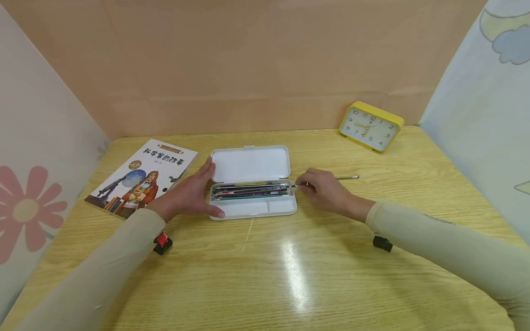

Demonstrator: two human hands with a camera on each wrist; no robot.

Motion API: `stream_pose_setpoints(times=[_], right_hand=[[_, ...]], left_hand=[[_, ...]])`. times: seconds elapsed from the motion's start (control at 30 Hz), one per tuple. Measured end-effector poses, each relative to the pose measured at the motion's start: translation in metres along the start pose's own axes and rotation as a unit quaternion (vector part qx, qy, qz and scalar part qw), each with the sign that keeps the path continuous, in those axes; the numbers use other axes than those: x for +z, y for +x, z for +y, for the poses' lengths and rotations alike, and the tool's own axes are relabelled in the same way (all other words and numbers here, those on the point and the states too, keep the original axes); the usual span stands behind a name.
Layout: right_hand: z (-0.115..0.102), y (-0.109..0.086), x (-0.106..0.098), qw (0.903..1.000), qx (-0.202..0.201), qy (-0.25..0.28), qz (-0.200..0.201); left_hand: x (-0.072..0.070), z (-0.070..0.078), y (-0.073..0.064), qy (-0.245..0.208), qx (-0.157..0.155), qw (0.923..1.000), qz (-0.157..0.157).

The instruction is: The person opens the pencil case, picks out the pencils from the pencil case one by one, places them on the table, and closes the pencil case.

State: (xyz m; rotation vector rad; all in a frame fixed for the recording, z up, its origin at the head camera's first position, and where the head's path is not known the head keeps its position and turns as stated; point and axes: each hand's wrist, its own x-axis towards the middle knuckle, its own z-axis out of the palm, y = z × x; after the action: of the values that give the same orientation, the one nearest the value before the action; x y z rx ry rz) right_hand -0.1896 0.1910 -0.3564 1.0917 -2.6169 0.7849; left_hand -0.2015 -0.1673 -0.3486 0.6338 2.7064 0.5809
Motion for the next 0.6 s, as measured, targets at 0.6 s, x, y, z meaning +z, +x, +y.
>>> stream_pose_setpoints(times=[0.6], right_hand=[[0.031,-0.047,-0.028,0.9967,0.015,-0.039,0.07]], left_hand=[[-0.001,0.0,-0.001,-0.004,0.007,1.0,0.0]])
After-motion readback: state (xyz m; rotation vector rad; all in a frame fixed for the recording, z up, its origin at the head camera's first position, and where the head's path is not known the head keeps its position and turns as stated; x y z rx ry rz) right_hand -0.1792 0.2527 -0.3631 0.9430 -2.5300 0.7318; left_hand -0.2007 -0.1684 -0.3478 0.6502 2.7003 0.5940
